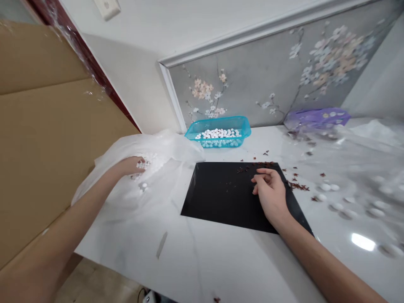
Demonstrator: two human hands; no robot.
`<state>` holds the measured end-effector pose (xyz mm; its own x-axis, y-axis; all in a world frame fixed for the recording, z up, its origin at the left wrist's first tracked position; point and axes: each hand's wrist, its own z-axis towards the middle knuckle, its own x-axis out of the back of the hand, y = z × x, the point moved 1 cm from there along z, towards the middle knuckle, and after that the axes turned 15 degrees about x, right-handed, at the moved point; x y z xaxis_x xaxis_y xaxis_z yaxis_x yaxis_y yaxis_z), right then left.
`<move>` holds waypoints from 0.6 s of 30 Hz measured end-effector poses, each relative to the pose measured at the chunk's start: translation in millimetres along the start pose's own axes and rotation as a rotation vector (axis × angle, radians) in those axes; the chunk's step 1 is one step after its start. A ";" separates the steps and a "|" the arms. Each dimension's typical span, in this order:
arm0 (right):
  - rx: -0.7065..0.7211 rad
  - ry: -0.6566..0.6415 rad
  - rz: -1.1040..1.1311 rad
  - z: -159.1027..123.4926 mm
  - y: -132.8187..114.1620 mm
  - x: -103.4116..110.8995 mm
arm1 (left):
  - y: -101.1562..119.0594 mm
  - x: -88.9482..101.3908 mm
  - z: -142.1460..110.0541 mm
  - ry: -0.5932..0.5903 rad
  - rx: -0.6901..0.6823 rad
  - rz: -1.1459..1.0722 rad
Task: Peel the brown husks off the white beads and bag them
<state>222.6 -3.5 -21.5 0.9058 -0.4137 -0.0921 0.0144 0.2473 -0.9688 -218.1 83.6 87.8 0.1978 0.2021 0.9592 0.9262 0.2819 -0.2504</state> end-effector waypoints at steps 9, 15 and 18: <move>0.008 -0.013 -0.032 0.6 3.3 1.1 | 4.6 3.6 26.6 -0.232 0.052 -0.086; 0.005 -0.022 -0.049 0.5 5.7 1.0 | 9.3 -5.2 42.3 -0.290 0.105 -0.087; 0.011 -0.017 -0.055 -0.1 4.9 1.6 | 10.7 -8.0 48.3 -0.279 0.109 -0.071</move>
<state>224.1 -3.0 -26.4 0.9105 -0.4120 -0.0351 0.0688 0.2346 -0.9696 -225.2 130.3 71.2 0.0241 0.4237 0.9055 0.8917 0.4003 -0.2110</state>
